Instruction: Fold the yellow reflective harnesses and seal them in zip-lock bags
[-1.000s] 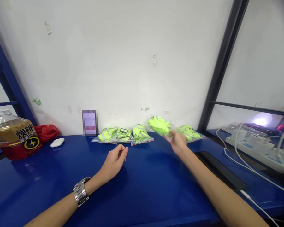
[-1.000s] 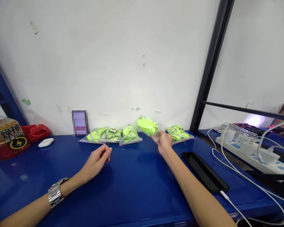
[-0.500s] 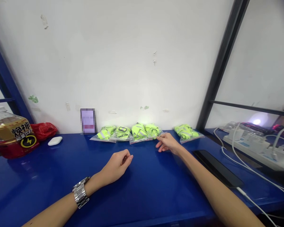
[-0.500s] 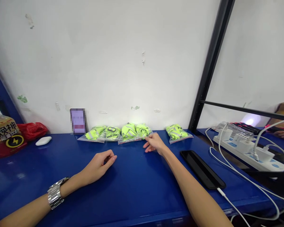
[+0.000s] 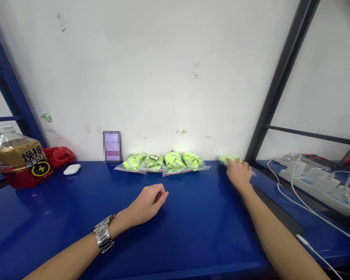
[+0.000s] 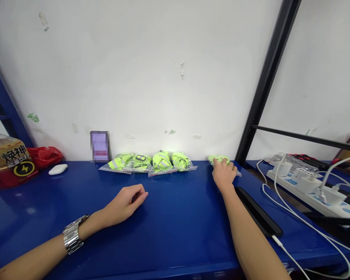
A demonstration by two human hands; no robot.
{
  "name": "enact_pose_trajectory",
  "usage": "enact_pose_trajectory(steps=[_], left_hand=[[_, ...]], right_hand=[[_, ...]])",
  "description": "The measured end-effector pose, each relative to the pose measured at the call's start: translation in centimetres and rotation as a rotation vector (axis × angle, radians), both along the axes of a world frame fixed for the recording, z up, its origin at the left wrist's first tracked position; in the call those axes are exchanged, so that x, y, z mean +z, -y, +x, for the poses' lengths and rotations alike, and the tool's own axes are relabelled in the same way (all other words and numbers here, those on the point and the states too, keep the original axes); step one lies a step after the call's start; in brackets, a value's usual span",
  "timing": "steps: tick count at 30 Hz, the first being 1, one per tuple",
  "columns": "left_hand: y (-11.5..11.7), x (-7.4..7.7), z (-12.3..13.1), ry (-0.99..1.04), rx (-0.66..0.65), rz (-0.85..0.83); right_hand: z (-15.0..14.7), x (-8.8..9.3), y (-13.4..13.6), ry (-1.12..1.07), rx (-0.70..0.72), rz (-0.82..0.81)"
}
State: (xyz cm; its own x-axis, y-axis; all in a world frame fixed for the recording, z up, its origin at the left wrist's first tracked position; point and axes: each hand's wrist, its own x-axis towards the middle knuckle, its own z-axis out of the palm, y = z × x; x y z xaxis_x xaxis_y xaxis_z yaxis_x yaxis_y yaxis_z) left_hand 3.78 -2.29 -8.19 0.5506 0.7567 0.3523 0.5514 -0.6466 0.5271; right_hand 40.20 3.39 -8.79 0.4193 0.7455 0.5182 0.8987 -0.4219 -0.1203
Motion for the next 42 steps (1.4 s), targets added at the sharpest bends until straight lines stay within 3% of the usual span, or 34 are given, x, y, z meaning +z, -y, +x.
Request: enact_pose_trajectory(steps=[4,7,10,12,16,19,24,30,36,39,42], left_hand=[[0.1,0.2,0.0,-0.011,-0.003,0.025],[0.3,0.3,0.1,0.010,-0.005,0.076],[0.7,0.4,0.1,0.020,-0.014,0.169],[1.1,0.3,0.2,0.002,-0.034,0.257],[1.5,-0.1,0.2,-0.060,-0.012,0.384],[1.3,-0.1,0.3,-0.046,0.122,0.394],[1.2,0.3,0.4,-0.045,0.271,0.415],[2.3,0.3,1.2,-0.100,0.277,0.604],[2.3,0.5,1.4,-0.086,0.294,0.618],[2.0,0.5,1.3,-0.042,0.280,0.577],[1.8,0.6,1.2,0.003,0.226,0.542]], right_hand=[[-1.8,2.7,0.8,-0.317,-0.042,0.415],[-4.9,4.7,2.1,-0.353,0.263,0.770],[-9.2,5.6,3.9,-0.450,0.528,0.899],[-12.2,5.4,5.2,-0.462,0.721,0.787],[-16.4,3.8,6.7,-0.474,1.128,0.323],[-17.0,2.8,6.8,-0.635,1.202,0.142],[-16.6,2.7,6.6,-0.856,1.305,0.080],[-17.2,2.6,6.6,-0.860,1.412,-0.008],[-17.1,2.1,6.0,-0.991,1.447,-0.069],[-16.7,2.3,6.2,-0.920,1.517,-0.114],[-16.4,2.5,6.5,-0.611,1.509,-0.051]])
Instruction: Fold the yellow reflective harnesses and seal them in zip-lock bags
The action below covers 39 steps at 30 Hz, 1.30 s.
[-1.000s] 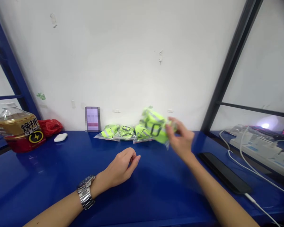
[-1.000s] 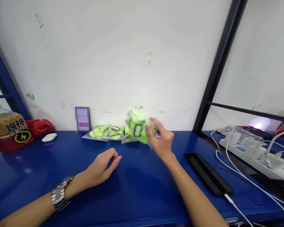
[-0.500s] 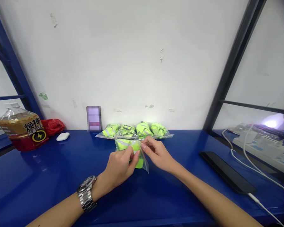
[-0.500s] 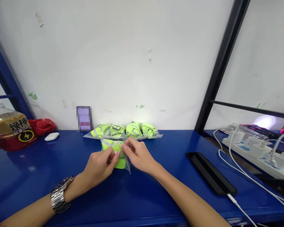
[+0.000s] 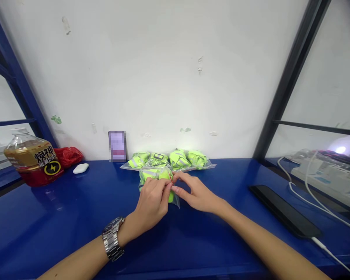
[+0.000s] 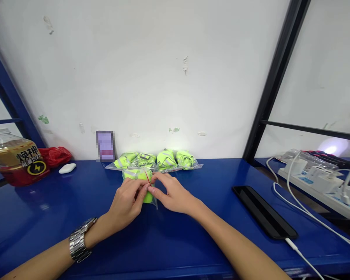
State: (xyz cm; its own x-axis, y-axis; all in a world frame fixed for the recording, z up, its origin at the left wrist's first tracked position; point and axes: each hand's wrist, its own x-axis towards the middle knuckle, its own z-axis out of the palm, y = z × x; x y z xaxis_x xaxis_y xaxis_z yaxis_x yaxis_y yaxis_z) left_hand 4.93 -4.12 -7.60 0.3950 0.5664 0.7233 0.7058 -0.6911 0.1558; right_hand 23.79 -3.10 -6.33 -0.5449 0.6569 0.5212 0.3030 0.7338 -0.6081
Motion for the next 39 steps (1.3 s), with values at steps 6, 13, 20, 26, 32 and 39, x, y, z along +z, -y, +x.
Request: enact_pose_trajectory(steps=[6,13,20,26,32,39], left_hand=[[-0.4,-0.2,0.1,-0.038,0.001,0.049],[-0.5,0.1,-0.4,0.001,0.007,0.308],[-0.7,0.6,-1.4,-0.023,-0.062,0.176],[-4.0,0.2,-3.4,0.230,0.462,-0.101],[-6.2,-1.4,-4.4,0.595,0.425,-0.512],[-5.4,-1.6,-3.5,0.848,0.085,-0.548]], right_hand=[[-0.3,-0.1,0.2,0.250,-0.123,0.283],[0.7,-0.4,-1.1,0.320,-0.650,0.318],[0.8,-1.3,-1.3,0.015,-0.585,0.191],[0.9,-1.5,-1.7,-0.002,-0.475,0.264],[1.0,-2.1,-2.5,0.025,-0.348,-0.035],[-0.1,-1.9,-1.1,-0.244,0.046,-0.411]])
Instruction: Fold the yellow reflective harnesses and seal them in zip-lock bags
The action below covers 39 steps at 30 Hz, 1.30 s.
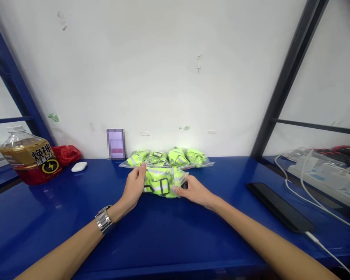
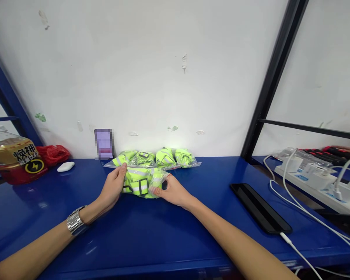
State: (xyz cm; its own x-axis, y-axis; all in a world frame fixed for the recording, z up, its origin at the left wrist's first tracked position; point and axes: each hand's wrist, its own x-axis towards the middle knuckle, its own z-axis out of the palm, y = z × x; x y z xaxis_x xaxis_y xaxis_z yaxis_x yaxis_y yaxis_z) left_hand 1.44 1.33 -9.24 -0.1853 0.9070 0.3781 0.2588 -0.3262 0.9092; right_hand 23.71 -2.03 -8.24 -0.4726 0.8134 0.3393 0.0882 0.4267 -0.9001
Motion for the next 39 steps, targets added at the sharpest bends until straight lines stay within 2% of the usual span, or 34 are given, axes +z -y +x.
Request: enact_pose_trajectory(steps=[4,8,12,15,19,23,29,39], left_hand=[[0.7,0.6,0.6,-0.010,-0.035,0.061],[1.0,1.0,0.8,-0.188,-0.008,0.144],[0.5,1.1,0.5,-0.381,0.108,0.171],[0.0,1.6,0.2,-0.478,0.163,0.181],[-0.3,2.6,-0.4,-0.500,0.154,0.158],[-0.8,3.5,-1.7,-0.538,0.182,0.134],[-2.4,3.8,-4.5,-0.703,0.232,0.168],[-4.2,4.1,-7.6,-0.877,0.289,0.246]], right_hand=[[-0.6,0.2,0.4,-0.135,0.005,-0.096],[-1.1,-0.1,-0.2,-0.181,-0.163,-0.151],[-0.6,0.0,-1.0,-0.211,-0.293,-0.219],[0.2,0.5,-1.4,-0.218,-0.298,-0.231],[0.9,0.7,-1.8,-0.234,-0.291,-0.283],[1.1,0.4,-2.3,-0.318,-0.295,-0.293],[0.5,0.8,-2.0,-0.491,-0.297,-0.424],[-0.2,0.9,-1.7,-0.613,-0.366,-0.402]])
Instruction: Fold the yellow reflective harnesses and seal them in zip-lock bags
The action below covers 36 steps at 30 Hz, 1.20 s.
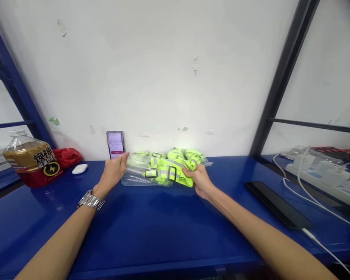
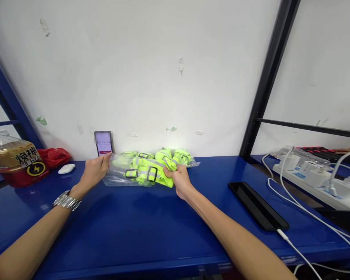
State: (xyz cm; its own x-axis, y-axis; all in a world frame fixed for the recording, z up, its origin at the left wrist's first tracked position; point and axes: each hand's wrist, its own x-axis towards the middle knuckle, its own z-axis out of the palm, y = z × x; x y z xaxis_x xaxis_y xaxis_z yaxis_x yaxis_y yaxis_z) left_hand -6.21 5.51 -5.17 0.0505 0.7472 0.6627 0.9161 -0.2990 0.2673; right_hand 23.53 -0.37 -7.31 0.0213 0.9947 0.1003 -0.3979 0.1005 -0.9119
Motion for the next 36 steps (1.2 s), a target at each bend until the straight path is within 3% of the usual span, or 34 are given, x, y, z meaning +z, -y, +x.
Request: enact_pose_trajectory(steps=[11,21,23,27,29,36], left_hand=[[-0.5,-0.1,-0.8,-0.144,0.083,0.051],[-0.5,0.8,-1.3,-0.232,0.208,0.032],[-0.3,1.0,-2.3,-0.218,0.234,0.034],[0.6,1.7,-5.6,-0.072,0.363,0.115],[1.0,2.2,-6.5,-0.010,0.387,0.140],[1.5,2.8,-3.6,0.209,0.217,0.161]], right_hand=[[-0.4,0.7,0.5,-0.008,-0.106,0.054],[-0.8,0.7,1.1,0.085,-0.010,0.099],[-0.1,0.8,1.0,0.085,-0.027,0.113],[3.3,1.2,0.1,0.002,-0.244,0.143],[4.7,1.1,-0.4,-0.008,-0.258,0.091],[3.1,-0.7,-0.2,0.038,0.178,-0.066]])
